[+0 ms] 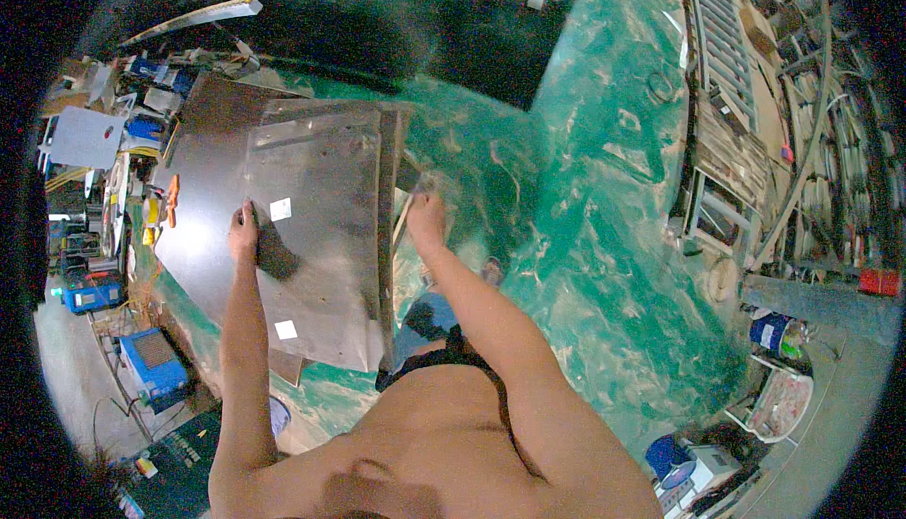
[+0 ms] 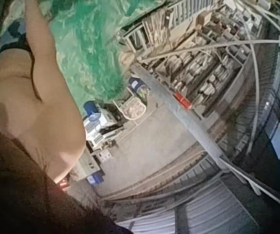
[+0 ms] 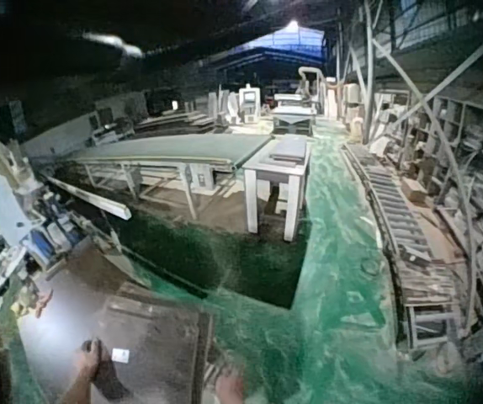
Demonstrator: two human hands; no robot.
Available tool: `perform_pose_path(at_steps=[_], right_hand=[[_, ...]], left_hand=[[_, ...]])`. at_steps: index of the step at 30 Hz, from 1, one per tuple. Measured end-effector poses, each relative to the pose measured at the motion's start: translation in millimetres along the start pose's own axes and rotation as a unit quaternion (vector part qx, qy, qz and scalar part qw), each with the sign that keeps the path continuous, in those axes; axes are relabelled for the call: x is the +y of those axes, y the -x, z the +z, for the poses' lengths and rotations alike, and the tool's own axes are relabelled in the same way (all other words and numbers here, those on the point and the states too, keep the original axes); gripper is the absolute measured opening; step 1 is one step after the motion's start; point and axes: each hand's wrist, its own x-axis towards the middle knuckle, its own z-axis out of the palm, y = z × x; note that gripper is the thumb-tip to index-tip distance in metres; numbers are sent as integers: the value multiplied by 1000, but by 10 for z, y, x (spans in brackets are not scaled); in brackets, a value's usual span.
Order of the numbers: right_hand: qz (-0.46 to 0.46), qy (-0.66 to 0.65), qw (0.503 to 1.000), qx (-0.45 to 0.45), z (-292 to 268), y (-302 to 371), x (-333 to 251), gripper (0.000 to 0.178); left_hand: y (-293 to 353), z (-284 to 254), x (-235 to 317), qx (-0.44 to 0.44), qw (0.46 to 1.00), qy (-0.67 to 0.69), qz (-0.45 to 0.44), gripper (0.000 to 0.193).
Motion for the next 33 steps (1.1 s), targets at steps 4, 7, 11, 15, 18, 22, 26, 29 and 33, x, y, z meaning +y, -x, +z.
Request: perform_pose_path(at_steps=[4,7,11,15,18,22,26,29,33], right_hand=[[166,-156,972,-52,92,346,-158,20],[221,-257,936,-91,10,485,-391,17],[310,-406,856,-85,-115,546,-445,13],[301,-437,844,-83,-149,678,-439,12],[280,-513,805,-101,-119,704,-397,12],[267,-412,869,-59,-54,582,-196,17],[75,-94,992,-29,-132,191,10,26],[100,-2,992,-74,-169,90,-308,30],[88,-21,994,-67,-64,-102,-205,29]], left_hand=[[-35,21,-29,-7,1000,7,0,65],[-207,49,-217,-25,998,44,26,66],[-167,-30,50,-64,992,103,31,61],[-217,-21,145,-74,988,123,53,57],[-369,45,115,-63,991,97,66,58],[-305,73,213,-31,996,27,75,59],[-246,108,337,-10,996,38,83,58],[-236,133,258,9,998,-2,55,59],[-265,142,282,2,998,-9,55,61]])
